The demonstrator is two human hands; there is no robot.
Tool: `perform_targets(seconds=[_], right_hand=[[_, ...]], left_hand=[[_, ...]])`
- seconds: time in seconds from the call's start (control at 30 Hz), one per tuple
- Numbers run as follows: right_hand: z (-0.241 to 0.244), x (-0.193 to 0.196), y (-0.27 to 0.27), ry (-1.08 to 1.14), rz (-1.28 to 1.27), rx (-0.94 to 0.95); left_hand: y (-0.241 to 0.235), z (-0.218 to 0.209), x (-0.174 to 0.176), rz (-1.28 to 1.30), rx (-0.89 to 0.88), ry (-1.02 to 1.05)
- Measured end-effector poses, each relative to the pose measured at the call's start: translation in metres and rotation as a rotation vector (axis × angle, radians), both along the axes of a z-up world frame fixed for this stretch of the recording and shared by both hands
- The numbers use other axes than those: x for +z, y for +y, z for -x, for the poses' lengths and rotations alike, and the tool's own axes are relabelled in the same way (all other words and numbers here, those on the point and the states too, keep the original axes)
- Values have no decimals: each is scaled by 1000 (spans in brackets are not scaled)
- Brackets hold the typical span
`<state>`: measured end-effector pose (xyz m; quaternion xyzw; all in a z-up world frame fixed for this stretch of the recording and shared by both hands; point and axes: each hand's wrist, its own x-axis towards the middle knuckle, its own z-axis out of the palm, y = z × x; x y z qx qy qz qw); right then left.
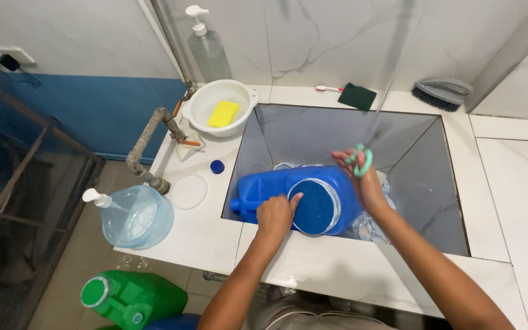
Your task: The person cleans a large blue plastic container in a sink. They use scissors to cut a plastic ring from the container's neck, then scrub the lid and the container's interior and exterior with a toothbrush and a sponge. Finally, they rinse the container and its lid under running water.
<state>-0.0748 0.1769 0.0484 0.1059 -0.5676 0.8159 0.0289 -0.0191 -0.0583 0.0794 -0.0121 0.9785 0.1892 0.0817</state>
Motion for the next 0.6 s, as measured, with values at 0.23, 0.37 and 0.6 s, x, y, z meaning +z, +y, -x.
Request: perform_targets(seconds=[0.23,0.37,0.6], right_hand=[[-87,-3,-50,289,-699,-225],[-44,13,-64,-16,-770,-33],[12,65,-53,101,-294,110]], left_hand=[[4,11,-6,-574,-391,613],[3,-6,-6,-440,-27,305],[-30,11,2,-1183,44,-46]])
